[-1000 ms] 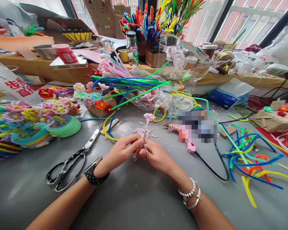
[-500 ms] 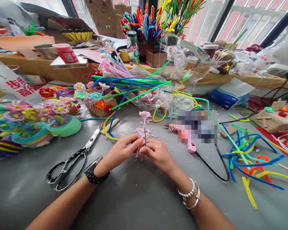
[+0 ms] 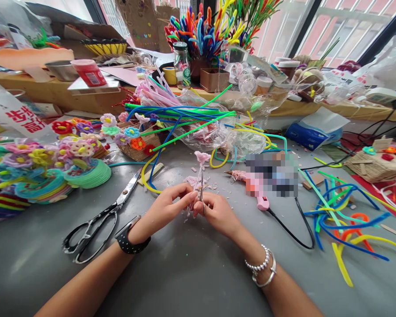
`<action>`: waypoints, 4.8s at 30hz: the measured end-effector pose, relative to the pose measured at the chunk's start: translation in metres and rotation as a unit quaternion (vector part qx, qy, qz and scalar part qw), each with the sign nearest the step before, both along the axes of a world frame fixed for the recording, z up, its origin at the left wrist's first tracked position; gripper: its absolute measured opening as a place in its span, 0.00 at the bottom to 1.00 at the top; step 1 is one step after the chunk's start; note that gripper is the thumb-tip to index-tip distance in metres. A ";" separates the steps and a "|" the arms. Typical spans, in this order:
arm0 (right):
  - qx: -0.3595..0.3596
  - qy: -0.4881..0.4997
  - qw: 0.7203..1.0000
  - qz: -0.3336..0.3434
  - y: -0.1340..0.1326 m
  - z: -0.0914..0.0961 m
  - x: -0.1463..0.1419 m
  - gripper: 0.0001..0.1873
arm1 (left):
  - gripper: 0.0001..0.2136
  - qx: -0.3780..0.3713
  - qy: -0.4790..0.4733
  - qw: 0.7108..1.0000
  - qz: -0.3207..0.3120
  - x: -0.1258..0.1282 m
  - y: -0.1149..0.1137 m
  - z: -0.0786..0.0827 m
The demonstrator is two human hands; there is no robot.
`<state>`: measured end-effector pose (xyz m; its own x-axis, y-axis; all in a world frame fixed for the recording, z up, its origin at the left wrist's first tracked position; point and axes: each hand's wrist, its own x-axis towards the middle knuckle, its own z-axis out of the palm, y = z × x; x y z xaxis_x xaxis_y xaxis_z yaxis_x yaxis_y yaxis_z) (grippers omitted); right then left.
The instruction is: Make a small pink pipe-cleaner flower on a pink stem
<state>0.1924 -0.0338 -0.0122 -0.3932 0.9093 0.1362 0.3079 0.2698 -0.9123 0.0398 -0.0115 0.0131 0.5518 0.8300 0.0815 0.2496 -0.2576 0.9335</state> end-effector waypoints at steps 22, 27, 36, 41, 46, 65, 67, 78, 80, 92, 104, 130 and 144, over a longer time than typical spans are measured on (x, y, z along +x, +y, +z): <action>-0.019 0.022 0.999 -0.019 -0.001 -0.005 -0.003 0.30 | 0.13 -0.018 -0.015 1.000 -0.017 -0.002 0.000 -0.001; 0.012 0.005 1.000 0.002 -0.001 -0.004 -0.001 0.33 | 0.14 -0.019 -0.002 1.000 -0.016 0.000 0.000 -0.002; 0.012 -0.011 1.000 -0.005 0.000 -0.002 0.001 0.35 | 0.13 -0.030 -0.009 0.999 -0.023 0.001 -0.001 0.000; -0.004 0.002 1.000 -0.030 0.000 -0.002 0.002 0.30 | 0.13 -0.014 -0.016 1.000 -0.006 0.001 0.000 0.000; -0.008 0.005 0.999 -0.039 -0.001 -0.002 0.001 0.30 | 0.13 -0.014 -0.014 1.000 -0.007 0.000 0.000 -0.001; -0.024 -0.024 0.999 -0.007 -0.001 0.002 0.001 0.38 | 0.09 -0.081 -0.092 0.991 0.060 -0.001 0.005 -0.002; -0.039 -0.020 0.999 0.017 0.000 0.003 0.000 0.38 | 0.09 -0.101 -0.113 0.985 0.079 -0.002 0.006 -0.003; -0.209 0.161 0.951 0.158 -0.006 0.002 0.001 0.42 | 0.09 -0.233 -0.222 0.947 0.007 -0.006 0.004 -0.005; -0.221 0.167 0.947 0.163 -0.006 0.001 0.001 0.42 | 0.09 -0.239 -0.238 0.942 0.003 -0.005 0.003 -0.004; -0.219 0.159 0.941 0.203 -0.006 0.001 0.003 0.41 | 0.07 -0.258 -0.299 0.915 0.078 -0.006 0.007 -0.004; -0.129 0.190 0.973 -0.015 0.002 0.003 0.007 0.40 | 0.08 -0.320 -0.253 0.909 0.088 -0.006 0.010 -0.012; -0.188 0.172 0.959 -0.122 0.005 -0.001 0.009 0.34 | 0.07 -0.166 -0.208 0.945 0.190 -0.006 0.011 -0.005; -0.200 0.292 0.933 -0.060 0.003 0.004 0.005 0.32 | 0.09 -0.180 -0.161 0.964 0.108 -0.002 0.009 -0.009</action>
